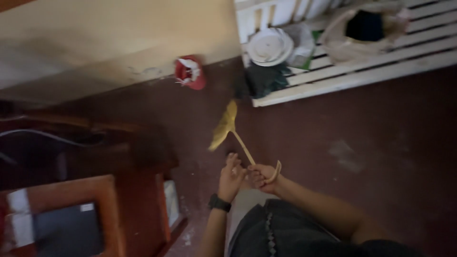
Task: Sweep the floor around desks and shelves in a room.
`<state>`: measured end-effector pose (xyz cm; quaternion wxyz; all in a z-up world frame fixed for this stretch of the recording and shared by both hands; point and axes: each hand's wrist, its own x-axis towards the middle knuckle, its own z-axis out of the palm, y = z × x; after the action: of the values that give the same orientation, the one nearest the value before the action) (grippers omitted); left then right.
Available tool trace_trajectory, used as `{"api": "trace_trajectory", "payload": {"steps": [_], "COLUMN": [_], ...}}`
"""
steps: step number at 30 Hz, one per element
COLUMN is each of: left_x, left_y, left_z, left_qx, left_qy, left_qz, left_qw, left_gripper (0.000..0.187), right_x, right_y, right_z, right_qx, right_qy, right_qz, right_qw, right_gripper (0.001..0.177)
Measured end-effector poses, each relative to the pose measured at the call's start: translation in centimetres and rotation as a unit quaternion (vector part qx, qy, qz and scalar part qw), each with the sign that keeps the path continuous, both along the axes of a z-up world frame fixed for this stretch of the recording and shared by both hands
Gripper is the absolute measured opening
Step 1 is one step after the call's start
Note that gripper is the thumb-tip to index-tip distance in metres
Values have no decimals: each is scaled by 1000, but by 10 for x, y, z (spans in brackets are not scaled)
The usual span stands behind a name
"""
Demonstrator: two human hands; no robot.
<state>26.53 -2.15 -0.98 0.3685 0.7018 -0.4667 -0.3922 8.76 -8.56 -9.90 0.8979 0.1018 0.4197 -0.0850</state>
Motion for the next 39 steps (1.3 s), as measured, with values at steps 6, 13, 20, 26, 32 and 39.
{"api": "trace_trajectory", "payload": {"steps": [6,13,20,26,32,39], "left_x": [94,205,264,267,263,249], "left_y": [-47,-53,-57,-78,-112,-123], "left_z": [9,-13,-20,-42,-21,-36], "left_qx": [-29,-18,84,24,17,-3], "left_qy": [64,-12,-16,19,3,-2], "left_qz": [2,10,49,11,-35,-80], "left_qw": [998,1000,995,999,999,997], "left_gripper": [63,68,72,70,67,70], "right_x": [128,231,253,299,305,223], "right_y": [-89,-230,-254,-134,-92,-116], "right_z": [61,-129,-279,-184,24,-166], "right_qx": [-67,-107,64,26,-13,99], "right_qy": [-54,-115,-38,56,189,-79], "right_qz": [64,-93,-257,-246,-66,-54], "right_qw": [994,983,964,967,980,990], "right_gripper": [27,13,25,31,19,29]}}
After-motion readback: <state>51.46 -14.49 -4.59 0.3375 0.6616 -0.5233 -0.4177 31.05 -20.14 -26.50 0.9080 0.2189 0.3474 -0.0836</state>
